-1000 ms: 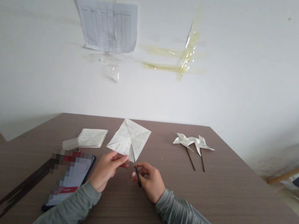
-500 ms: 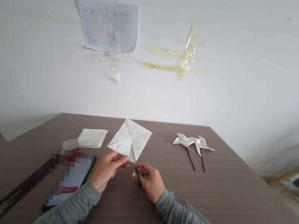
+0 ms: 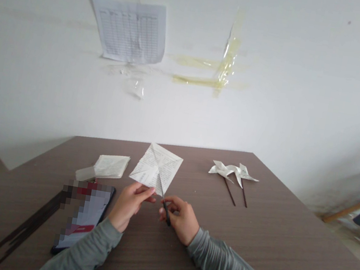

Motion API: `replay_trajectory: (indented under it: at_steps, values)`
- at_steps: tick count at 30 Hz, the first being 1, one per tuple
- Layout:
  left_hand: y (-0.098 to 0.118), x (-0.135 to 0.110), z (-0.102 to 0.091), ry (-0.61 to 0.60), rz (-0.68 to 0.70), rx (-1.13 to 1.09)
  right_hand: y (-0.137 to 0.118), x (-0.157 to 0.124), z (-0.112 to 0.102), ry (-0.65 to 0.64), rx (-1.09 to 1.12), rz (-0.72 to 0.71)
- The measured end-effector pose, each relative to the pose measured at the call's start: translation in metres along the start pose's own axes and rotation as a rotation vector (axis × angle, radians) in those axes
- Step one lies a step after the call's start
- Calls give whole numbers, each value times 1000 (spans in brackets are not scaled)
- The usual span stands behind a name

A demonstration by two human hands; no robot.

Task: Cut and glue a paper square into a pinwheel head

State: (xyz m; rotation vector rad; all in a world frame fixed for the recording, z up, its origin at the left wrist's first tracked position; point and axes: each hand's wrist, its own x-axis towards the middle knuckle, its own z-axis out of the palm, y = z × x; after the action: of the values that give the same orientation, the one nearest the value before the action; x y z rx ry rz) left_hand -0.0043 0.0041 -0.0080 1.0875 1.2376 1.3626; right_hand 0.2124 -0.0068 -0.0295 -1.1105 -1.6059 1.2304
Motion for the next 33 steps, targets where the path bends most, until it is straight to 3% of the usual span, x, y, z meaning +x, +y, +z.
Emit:
replay_trajectory:
  at_steps: [33]
  values:
    - [-4, 1, -2, -28, 5, 7, 11, 4, 0, -20, 72, -17]
